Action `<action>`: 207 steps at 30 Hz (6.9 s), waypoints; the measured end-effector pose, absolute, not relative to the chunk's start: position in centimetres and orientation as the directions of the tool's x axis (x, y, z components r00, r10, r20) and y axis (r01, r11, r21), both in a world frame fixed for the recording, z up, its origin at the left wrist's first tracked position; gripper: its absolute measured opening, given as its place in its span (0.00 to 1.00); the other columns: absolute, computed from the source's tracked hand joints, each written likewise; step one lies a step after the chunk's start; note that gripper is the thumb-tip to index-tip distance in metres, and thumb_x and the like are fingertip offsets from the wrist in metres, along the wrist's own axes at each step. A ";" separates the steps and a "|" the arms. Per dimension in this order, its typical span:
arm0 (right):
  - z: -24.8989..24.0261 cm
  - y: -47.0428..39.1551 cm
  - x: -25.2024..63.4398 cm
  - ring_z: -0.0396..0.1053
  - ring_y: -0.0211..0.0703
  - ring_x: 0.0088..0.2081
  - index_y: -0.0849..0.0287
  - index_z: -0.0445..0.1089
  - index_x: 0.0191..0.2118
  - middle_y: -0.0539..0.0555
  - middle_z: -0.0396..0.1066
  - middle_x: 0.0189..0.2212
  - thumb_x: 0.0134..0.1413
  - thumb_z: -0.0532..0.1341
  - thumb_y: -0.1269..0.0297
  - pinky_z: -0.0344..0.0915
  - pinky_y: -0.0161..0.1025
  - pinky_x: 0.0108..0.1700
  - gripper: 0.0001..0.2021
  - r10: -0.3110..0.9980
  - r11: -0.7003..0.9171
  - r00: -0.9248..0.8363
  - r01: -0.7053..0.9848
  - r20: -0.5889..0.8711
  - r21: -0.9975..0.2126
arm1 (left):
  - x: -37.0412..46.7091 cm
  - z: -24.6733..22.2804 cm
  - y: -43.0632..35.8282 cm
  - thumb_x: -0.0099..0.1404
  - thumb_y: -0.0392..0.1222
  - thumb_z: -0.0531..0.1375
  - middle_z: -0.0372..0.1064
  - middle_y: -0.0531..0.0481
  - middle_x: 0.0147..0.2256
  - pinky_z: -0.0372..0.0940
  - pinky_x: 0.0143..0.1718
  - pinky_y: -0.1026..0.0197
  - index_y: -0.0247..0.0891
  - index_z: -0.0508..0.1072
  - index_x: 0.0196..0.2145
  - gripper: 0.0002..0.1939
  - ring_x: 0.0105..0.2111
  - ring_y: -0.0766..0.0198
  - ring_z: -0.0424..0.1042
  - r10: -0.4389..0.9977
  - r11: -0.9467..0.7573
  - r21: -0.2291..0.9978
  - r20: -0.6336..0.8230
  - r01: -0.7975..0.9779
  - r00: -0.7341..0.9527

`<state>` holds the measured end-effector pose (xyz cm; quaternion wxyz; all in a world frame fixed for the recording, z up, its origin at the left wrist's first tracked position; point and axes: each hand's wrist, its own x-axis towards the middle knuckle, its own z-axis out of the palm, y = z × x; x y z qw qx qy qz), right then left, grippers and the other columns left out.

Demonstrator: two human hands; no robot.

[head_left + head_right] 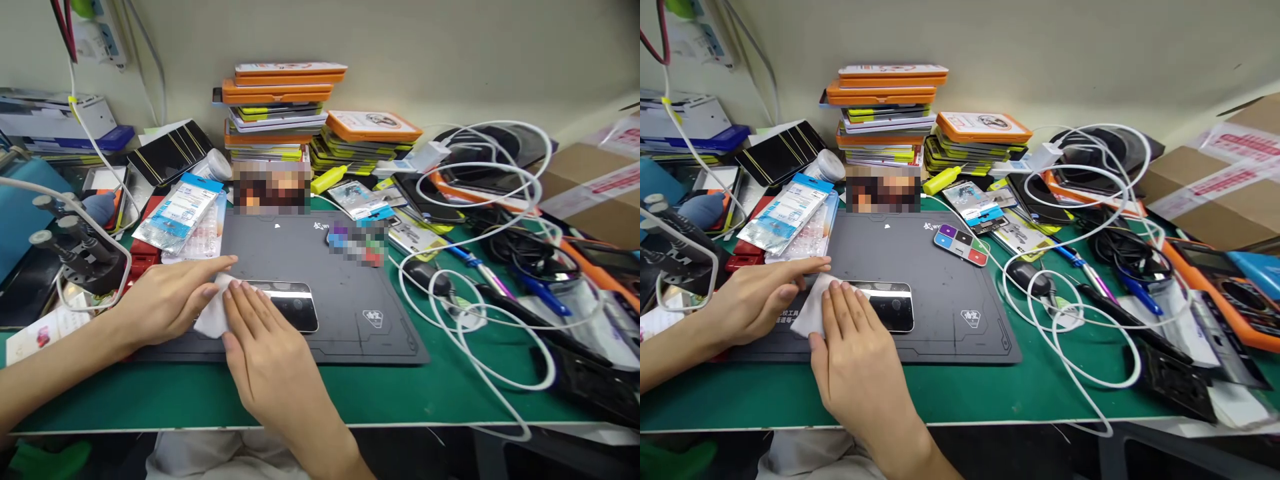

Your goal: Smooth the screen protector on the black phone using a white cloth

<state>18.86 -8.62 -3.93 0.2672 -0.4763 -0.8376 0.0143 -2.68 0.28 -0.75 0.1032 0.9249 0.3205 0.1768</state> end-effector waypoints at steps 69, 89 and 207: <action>-7.0 -13.0 22.4 0.61 0.54 0.73 0.74 0.61 0.72 0.66 0.64 0.71 0.78 0.56 0.53 0.48 0.53 0.79 0.30 0.830 0.339 -0.235 0.933 0.505 -0.123 | -1.6 -0.6 0.7 0.77 0.39 0.49 0.80 0.55 0.35 0.62 0.35 0.60 0.42 0.70 0.43 0.11 0.31 0.61 0.79 0.727 -0.685 0.265 0.206 0.678 0.655; -4.7 -8.4 16.1 0.56 0.61 0.76 0.79 0.59 0.73 0.72 0.57 0.74 0.72 0.53 0.35 0.50 0.56 0.80 0.47 0.888 0.396 -0.287 0.873 0.358 -0.284 | -2.1 -0.4 0.9 0.81 0.47 0.51 0.79 0.47 0.49 0.73 0.46 0.56 0.44 0.66 0.57 0.13 0.39 0.57 0.81 0.757 -0.649 0.291 0.343 0.703 0.556; -6.7 -13.5 24.3 0.65 0.63 0.71 0.74 0.53 0.76 0.72 0.64 0.70 0.75 0.58 0.47 0.72 0.58 0.67 0.39 0.813 0.438 -0.354 0.895 0.462 -0.084 | -1.0 0.3 2.2 0.82 0.55 0.54 0.80 0.41 0.58 0.80 0.55 0.41 0.38 0.76 0.64 0.24 0.56 0.43 0.81 0.988 -0.132 0.987 0.124 0.093 0.089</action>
